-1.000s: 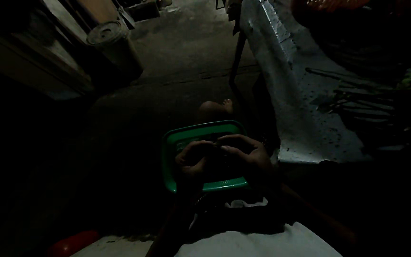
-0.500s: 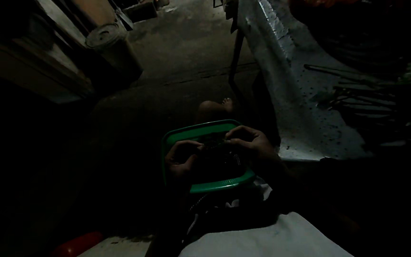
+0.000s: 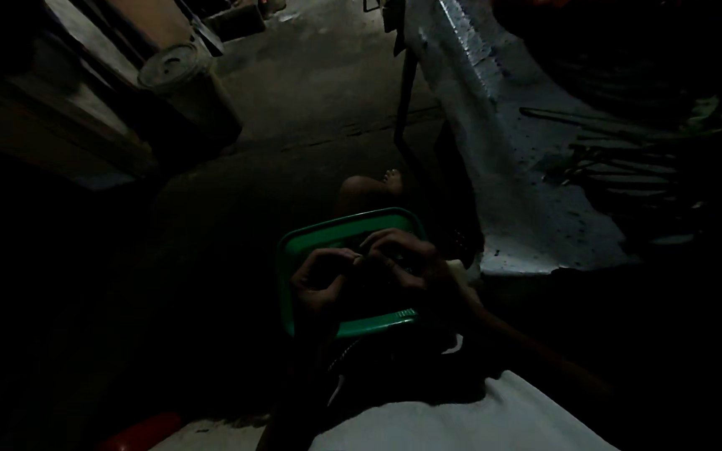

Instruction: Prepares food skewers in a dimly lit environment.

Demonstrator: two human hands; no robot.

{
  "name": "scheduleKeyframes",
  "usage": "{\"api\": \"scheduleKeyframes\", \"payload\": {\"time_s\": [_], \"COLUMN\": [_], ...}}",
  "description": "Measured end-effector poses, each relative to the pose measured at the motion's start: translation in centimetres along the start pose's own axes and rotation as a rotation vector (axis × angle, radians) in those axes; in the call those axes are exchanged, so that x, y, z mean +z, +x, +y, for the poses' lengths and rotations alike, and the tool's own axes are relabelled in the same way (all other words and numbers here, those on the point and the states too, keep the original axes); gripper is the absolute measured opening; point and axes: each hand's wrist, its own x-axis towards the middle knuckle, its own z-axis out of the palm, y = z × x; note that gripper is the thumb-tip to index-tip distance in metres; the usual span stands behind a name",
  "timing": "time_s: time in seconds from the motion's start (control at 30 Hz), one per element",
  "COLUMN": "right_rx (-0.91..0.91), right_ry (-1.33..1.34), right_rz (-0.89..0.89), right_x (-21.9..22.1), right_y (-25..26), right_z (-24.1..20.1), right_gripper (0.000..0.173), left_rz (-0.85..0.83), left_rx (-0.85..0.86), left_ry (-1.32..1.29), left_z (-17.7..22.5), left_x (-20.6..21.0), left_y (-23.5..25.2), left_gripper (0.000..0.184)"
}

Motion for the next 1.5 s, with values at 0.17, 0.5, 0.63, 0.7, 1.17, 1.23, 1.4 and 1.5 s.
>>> {"api": "scheduleKeyframes", "payload": {"time_s": [0.17, 0.5, 0.63, 0.7, 1.17, 1.23, 1.4, 1.5], "right_rx": [-0.109, 0.636, 0.511, 0.371, 0.15, 0.15, 0.181, 0.161], "right_ry": [-0.06, -0.887, -0.842, -0.89, 0.063, 0.109, 0.127, -0.02], "right_rz": [0.208, 0.566, 0.704, 0.757, -0.104, -0.102, -0.073, -0.106], "right_x": [-6.9, -22.9, -22.3, -20.8, -1.2, -1.6, -2.4, -2.1], "right_y": [-0.2, -6.1, -5.7, -4.9, -0.4, -0.5, -0.8, -1.2], "right_z": [0.7, 0.4, 1.8, 1.4, -0.9, -0.8, -0.7, -0.2], "right_gripper": [0.018, 0.047, 0.053, 0.049, 0.02, 0.018, 0.017, 0.019], "left_rz": [-0.05, -0.119, -0.039, -0.007, -0.174, -0.204, -0.352, -0.398], "left_rx": [0.045, -0.085, -0.07, -0.063, 0.023, 0.029, 0.096, 0.109], "left_ry": [0.027, 0.199, 0.125, 0.083, 0.043, 0.055, 0.083, 0.139], "left_z": [-0.4, -1.3, -1.2, -1.1, -1.1, -1.3, -1.7, -0.9], "left_x": [-1.2, -1.1, -0.6, -0.4, -0.3, -0.3, -1.3, -2.4], "left_y": [0.1, 0.0, -0.1, -0.1, -0.3, -0.2, 0.3, 0.7], "left_gripper": [0.014, 0.024, 0.021, 0.018, 0.018, 0.018, 0.022, 0.026]}}
